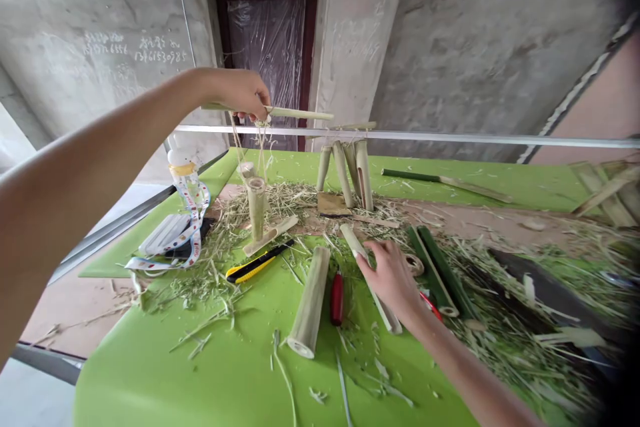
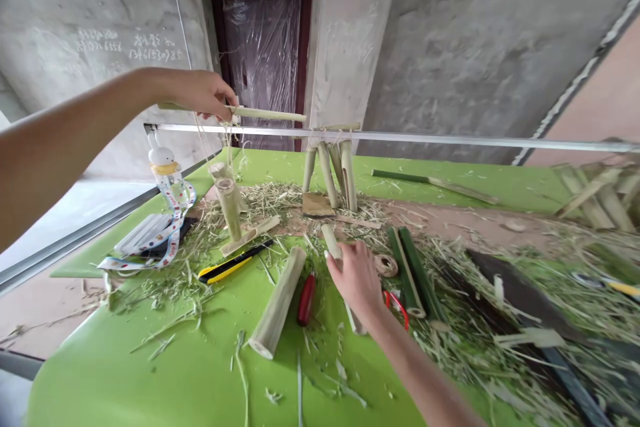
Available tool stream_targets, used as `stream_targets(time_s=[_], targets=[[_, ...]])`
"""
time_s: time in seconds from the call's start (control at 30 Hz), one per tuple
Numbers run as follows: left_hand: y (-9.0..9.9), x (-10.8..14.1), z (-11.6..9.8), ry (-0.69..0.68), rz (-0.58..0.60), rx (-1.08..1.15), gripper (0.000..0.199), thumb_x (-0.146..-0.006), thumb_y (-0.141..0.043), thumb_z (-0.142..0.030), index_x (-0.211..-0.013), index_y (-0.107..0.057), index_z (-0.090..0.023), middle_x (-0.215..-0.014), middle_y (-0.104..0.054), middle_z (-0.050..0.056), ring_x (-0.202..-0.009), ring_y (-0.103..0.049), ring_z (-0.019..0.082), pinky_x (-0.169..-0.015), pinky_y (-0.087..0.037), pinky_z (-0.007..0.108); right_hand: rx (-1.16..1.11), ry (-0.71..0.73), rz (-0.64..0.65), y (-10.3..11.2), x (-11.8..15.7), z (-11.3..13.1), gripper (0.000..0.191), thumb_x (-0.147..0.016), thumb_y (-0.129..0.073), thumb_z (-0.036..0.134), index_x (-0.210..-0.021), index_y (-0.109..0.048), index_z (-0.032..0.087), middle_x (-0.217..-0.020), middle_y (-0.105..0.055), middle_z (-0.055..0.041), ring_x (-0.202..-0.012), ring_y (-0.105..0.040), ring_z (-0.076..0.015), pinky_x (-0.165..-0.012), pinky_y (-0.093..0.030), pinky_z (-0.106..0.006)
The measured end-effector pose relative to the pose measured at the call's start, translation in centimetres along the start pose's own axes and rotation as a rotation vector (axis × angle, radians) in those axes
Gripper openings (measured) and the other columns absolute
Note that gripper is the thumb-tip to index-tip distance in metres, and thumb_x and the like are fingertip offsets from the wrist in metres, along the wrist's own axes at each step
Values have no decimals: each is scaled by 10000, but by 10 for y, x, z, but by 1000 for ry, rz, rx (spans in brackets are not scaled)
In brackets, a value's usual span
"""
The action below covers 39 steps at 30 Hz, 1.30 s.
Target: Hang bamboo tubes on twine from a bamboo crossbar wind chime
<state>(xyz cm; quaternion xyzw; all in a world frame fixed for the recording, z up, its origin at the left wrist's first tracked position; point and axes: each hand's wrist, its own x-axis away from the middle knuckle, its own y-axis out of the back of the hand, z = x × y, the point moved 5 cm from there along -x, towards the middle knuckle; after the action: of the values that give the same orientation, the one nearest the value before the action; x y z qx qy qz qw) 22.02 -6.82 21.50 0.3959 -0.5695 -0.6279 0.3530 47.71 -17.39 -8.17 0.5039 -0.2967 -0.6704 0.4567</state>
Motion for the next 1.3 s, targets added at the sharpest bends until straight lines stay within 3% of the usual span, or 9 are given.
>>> stream_targets(time_s=[0.13,0.27,0.37,0.5,0.63,0.8,0.97,1.13,1.3], targets=[[4,0,-2,3,2,-60,568,-749,-570,-330,-1188,-534,29,-883,-588,34,-969,-543,189,-896,-337,400,-245,44,162,-10,-29,39,251,-885,-490,291,-1034,-602,123,-997,-600,-150,-702,-588,-184,-602,-483,-295],[11,1,-9,8,-14,-84,532,-789,-548,-310,-1197,-526,31,-868,-613,39,-900,-583,150,-857,-374,334,-503,-52,493,-52,-72,81,306,-887,-468,254,-1155,-566,143,-801,-633,-84,-519,-526,-135,-462,-420,-255],[17,8,-13,40,-24,-91,412,-811,-556,-270,-1156,-585,-47,-800,-638,27,-756,-611,118,-805,-417,306,-545,-62,613,-85,-96,112,278,-851,-512,192,-1113,-600,167,-689,-614,-33,-491,-517,-118,-464,-419,-233],[27,20,-13,50,-32,-129,444,-784,-619,-328,-1179,-588,-127,-779,-644,4,-716,-613,116,-830,-417,316,-525,-92,572,-117,-111,135,144,-835,-560,245,-880,-636,132,-658,-580,-44,-552,-525,-136,-488,-409,-243],[29,32,-6,65,-30,-116,525,-794,-611,-317,-1286,-490,-180,-817,-640,-15,-757,-617,123,-861,-404,352,-534,-146,401,-127,-118,139,145,-821,-585,243,-909,-606,130,-822,-603,-102,-736,-572,-190,-574,-443,-267],[30,42,2,63,-98,-132,489,-800,-599,-284,-1268,-494,-194,-748,-613,-48,-759,-627,123,-881,-393,350,-679,-109,216,-100,-131,128,386,-883,-459,234,-1267,-415,224,-1091,-562,-102,-778,-578,-170,-600,-498,-266],[35,41,5,28,-146,-102,510,-784,-615,-321,-1261,-497,-186,-756,-621,-46,-754,-627,128,-868,-397,344,-1010,117,27,-24,-131,123,833,-818,-589,256,-1451,-46,254,-992,-560,-52,-874,-586,-181,-757,-534,-295],[32,35,-6,-24,-155,-4,542,-784,-612,-320,-1290,-474,-183,-783,-647,-22,-742,-611,127,-848,-402,349,-1001,207,145,20,-107,137,407,-834,-581,332,-1221,-503,231,-981,-590,-58,-885,-575,-190,-761,-527,-315],[27,26,-19,-55,-141,49,558,-765,-625,-298,-1283,-481,-151,-786,-652,-12,-681,-607,102,-783,-417,294,-1032,278,185,27,-94,141,343,-808,-615,332,-1121,-554,205,-932,-603,-26,-855,-573,-165,-800,-494,-319]])
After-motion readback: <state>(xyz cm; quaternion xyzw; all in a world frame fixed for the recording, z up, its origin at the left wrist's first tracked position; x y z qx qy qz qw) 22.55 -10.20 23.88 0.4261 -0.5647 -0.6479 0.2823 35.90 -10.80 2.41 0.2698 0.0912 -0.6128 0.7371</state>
